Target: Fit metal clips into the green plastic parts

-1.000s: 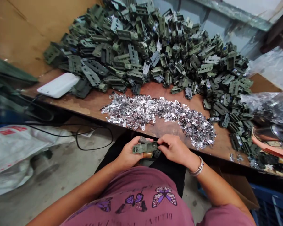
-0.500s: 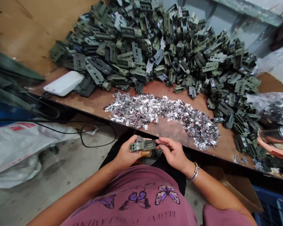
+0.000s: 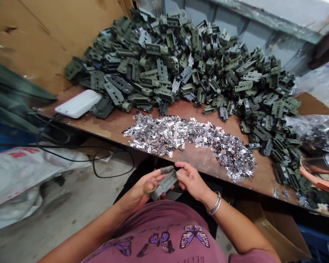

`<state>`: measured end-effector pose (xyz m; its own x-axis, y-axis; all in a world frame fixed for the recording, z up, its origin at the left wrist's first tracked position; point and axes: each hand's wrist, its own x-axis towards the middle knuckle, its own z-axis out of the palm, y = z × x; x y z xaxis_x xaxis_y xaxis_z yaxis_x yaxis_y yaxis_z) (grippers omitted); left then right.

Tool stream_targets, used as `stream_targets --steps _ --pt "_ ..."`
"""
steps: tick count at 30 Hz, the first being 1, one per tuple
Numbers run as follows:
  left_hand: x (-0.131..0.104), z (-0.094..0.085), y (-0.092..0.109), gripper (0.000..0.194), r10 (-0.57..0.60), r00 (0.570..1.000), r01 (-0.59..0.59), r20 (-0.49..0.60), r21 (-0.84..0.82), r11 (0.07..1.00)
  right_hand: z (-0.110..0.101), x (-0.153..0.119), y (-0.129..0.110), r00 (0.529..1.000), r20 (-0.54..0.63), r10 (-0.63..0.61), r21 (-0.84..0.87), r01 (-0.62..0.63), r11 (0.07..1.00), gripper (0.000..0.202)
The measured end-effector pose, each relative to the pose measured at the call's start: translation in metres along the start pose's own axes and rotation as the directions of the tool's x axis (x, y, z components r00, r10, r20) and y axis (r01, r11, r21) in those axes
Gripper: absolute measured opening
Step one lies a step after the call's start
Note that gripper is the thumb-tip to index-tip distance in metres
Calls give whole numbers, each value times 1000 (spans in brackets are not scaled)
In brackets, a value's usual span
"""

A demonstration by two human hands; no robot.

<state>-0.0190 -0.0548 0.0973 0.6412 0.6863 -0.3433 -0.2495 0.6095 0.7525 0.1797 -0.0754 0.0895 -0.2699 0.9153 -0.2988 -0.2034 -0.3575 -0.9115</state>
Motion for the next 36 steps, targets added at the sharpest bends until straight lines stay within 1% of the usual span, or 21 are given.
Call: stream_targets --steps 1,2,3,5,6,8,9,11,13,15,17,19,21,22,24,26,28,30,33,34,36 --pt "-1 2 3 67 -74 997 73 -35 -42 996 -2 3 -4 998 40 -41 -191 48 980 37" --pt "-1 4 5 60 -137 987 131 -81 -72 989 -5 7 -8 993 79 -87 -388 111 915 33" --pt "0 7 7 54 -181 975 169 -125 -98 981 -7 14 -14 985 107 -138 -571 174 802 31" --pt "4 13 9 44 -203 960 172 -193 -163 972 -12 32 -26 962 115 -248 -849 225 478 29" --pt "5 15 9 39 -192 957 150 -217 -199 969 -14 42 -31 951 102 -292 -933 193 304 26" --pt "8 17 11 31 -163 955 97 -248 -259 961 -16 60 -39 950 72 -304 -997 79 10 22" --pt "9 17 12 27 -149 953 72 -262 -280 957 -17 66 -42 959 69 -276 -994 44 -96 20" --pt "9 15 14 20 -122 948 31 -294 -295 955 -22 71 -44 975 112 -193 -971 66 -230 21" --pt "7 12 16 16 -103 939 5 -328 -285 959 -32 65 -44 972 198 -127 -946 156 -285 22" --pt "6 10 16 16 -88 931 -12 -354 -271 963 -45 53 -44 958 258 -125 -940 219 -263 24" --pt "5 10 15 21 -81 927 -19 -365 -262 965 -55 41 -44 950 250 -186 -964 226 -142 27" --pt "7 12 12 26 -80 933 -9 -352 -244 970 -56 36 -43 952 161 -261 -985 172 19 23" --pt "10 15 9 26 -88 937 19 -337 -202 979 -48 37 -41 956 29 -293 -992 62 105 19" --pt "12 17 8 25 -92 936 33 -339 -176 984 -41 40 -39 955 -28 -295 -995 1 97 20" --pt "15 19 5 25 -95 927 55 -363 -120 991 -27 48 -34 953 -90 -288 -996 -92 7 22" --pt "16 21 5 26 -86 913 59 -398 -80 995 -16 53 -29 952 -77 -295 -991 -106 -82 18" --pt "14 21 6 26 -70 908 53 -413 -52 997 -10 51 -25 939 -28 -341 -997 -52 -62 16" --pt "12 22 8 30 -41 915 28 -402 -38 999 -7 43 -22 913 33 -406 -993 77 93 17" --pt "10 23 8 38 8 942 -14 -337 -14 1000 1 25 -18 872 44 -488 -860 281 426 11" --pt "10 24 7 39 34 948 -34 -315 7 999 5 20 -17 861 30 -507 -808 319 495 8" --pt "11 24 3 37 97 953 -77 -286 80 994 12 13 -14 831 35 -555 -772 375 513 7"
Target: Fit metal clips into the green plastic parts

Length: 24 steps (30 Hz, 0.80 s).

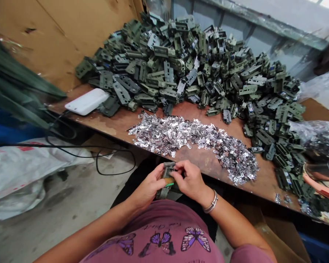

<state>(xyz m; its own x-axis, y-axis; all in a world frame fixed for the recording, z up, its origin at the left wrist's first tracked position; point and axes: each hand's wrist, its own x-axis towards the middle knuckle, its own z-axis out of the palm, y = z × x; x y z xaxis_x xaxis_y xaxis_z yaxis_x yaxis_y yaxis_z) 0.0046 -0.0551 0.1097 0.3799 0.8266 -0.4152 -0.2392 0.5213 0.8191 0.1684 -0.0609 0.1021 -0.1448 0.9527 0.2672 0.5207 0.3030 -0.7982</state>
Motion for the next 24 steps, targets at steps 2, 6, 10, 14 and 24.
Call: stream_targets --steps 2,6,10,14,24 --pt "0 0 -5 32 62 998 -63 10 106 992 3 -3 -4 996 4 -88 -47 88 995 5" --pt "-1 -2 -11 27 141 990 -132 -3 330 935 6 -6 -3 977 14 -213 -117 213 970 12" --pt "-5 -3 -13 24 228 972 -173 -58 486 857 10 -13 0 965 15 -260 -200 258 945 16" --pt "-9 -2 -14 23 282 957 -182 -74 603 777 15 -21 1 964 100 -248 -282 267 922 25" --pt "-11 -13 7 18 355 929 -337 104 633 697 -22 -19 6 999 -21 43 109 -40 993 24"
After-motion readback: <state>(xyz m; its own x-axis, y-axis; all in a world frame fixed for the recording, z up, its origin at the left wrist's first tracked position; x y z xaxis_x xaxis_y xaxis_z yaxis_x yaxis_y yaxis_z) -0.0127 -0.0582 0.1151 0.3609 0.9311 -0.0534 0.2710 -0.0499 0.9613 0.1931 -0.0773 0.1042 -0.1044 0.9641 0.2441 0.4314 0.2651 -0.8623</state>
